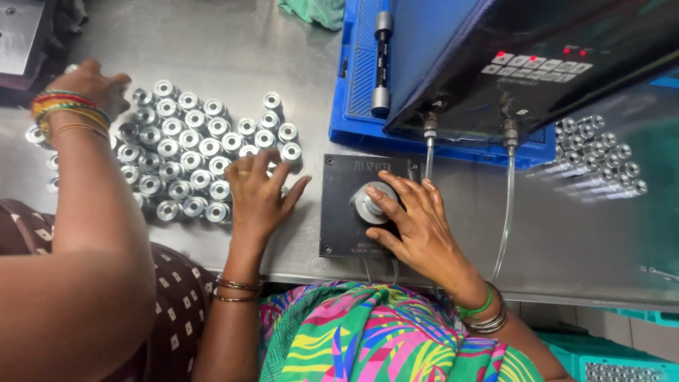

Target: Measuring metal spacers or components using an industrial digital gauge.

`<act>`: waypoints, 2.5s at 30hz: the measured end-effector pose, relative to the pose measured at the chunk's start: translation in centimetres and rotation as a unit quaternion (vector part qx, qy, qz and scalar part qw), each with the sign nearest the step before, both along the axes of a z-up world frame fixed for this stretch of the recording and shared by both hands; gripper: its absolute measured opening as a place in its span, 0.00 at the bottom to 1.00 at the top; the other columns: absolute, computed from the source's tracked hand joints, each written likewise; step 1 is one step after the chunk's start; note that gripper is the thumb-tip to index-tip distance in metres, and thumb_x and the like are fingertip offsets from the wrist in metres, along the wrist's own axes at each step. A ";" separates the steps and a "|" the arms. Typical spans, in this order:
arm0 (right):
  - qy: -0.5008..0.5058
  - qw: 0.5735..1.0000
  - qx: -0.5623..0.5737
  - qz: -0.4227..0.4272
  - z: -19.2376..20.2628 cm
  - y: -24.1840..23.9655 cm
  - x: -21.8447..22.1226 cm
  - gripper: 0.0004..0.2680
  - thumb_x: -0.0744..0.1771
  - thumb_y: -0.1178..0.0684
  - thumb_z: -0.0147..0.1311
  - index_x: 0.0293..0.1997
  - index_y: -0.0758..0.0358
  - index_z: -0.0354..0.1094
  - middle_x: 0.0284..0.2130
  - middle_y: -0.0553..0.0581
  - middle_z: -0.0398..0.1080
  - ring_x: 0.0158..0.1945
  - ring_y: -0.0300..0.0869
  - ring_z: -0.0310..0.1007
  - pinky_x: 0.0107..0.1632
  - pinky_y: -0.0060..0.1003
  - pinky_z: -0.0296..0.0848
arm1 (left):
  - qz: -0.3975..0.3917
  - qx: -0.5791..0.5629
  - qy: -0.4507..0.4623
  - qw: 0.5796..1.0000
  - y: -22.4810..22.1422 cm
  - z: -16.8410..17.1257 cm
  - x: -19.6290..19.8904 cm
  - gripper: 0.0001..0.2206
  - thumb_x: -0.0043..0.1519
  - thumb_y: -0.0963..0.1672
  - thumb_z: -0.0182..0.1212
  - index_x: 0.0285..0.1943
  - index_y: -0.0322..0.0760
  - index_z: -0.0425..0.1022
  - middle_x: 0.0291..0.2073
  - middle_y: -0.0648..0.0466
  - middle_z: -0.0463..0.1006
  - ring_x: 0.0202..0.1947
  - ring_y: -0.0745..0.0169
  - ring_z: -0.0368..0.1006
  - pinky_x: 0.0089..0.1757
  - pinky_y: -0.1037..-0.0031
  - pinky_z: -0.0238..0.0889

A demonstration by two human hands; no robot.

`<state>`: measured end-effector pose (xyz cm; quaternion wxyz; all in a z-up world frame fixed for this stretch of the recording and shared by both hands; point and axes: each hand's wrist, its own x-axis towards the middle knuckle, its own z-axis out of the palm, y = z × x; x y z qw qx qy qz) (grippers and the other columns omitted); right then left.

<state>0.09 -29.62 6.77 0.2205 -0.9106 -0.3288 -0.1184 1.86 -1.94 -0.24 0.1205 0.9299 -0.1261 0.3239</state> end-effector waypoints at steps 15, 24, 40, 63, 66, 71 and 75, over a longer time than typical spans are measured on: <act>-0.014 0.906 0.039 -0.421 -14.9 -33.1 6.0 0.22 0.64 0.63 0.60 0.67 0.62 0.63 0.64 0.67 0.58 0.39 0.49 0.75 0.45 0.42 0.75 | -0.270 -0.025 0.178 0.946 -8.7 7.8 0.5 0.12 0.59 0.49 0.68 0.39 0.39 0.76 0.33 0.50 0.74 0.37 0.50 0.71 0.37 0.60 0.62; -0.101 0.901 -0.069 -0.415 -15.1 -31.0 8.2 0.28 0.63 0.64 0.57 0.74 0.54 0.57 0.73 0.63 0.52 0.65 0.60 0.67 0.55 0.48 0.76 | -0.411 -0.070 0.105 0.903 -7.3 8.1 0.2 0.16 0.48 0.40 0.59 0.47 0.45 0.75 0.51 0.48 0.70 0.49 0.48 0.68 0.44 0.65 0.63; -0.146 0.911 0.034 -0.384 -16.5 -29.5 8.5 0.27 0.65 0.64 0.59 0.74 0.57 0.57 0.73 0.62 0.51 0.69 0.59 0.66 0.58 0.45 0.77 | -0.245 -0.166 0.045 0.954 -8.7 8.9 0.9 0.18 0.55 0.52 0.74 0.33 0.37 0.72 0.27 0.53 0.72 0.31 0.54 0.69 0.35 0.64 0.59; -0.128 0.941 0.079 -0.303 -20.9 -34.4 8.8 0.18 0.70 0.65 0.57 0.69 0.72 0.58 0.58 0.72 0.64 0.55 0.57 0.72 0.54 0.41 0.76 | 0.344 -0.221 0.107 0.906 1.4 -4.1 -5.4 0.38 0.47 0.52 0.75 0.69 0.45 0.65 0.71 0.41 0.48 0.74 0.32 0.34 0.62 0.33 0.35; -0.108 0.945 0.109 -0.290 -21.3 -34.3 9.9 0.16 0.72 0.64 0.58 0.68 0.72 0.60 0.53 0.69 0.69 0.50 0.55 0.73 0.49 0.40 0.73 | 0.361 -0.291 0.129 0.877 1.3 -3.8 -4.7 0.43 0.43 0.52 0.77 0.70 0.46 0.63 0.74 0.39 0.43 0.76 0.30 0.26 0.62 0.27 0.32; -0.081 0.947 0.123 -0.285 -20.7 -34.5 10.4 0.18 0.70 0.64 0.59 0.68 0.73 0.58 0.53 0.71 0.69 0.50 0.55 0.73 0.49 0.40 0.74 | 0.348 -0.281 0.136 0.884 1.7 -2.6 -3.4 0.36 0.43 0.53 0.79 0.63 0.47 0.72 0.74 0.42 0.41 0.71 0.21 0.14 0.60 0.22 0.32; -0.068 0.946 0.131 -0.289 -20.9 -34.0 11.7 0.19 0.70 0.64 0.59 0.69 0.74 0.57 0.53 0.72 0.68 0.50 0.56 0.74 0.49 0.40 0.74 | 0.360 -0.281 0.163 0.875 2.3 -2.3 -2.9 0.39 0.41 0.53 0.79 0.65 0.47 0.72 0.75 0.44 0.40 0.70 0.22 0.10 0.59 0.22 0.33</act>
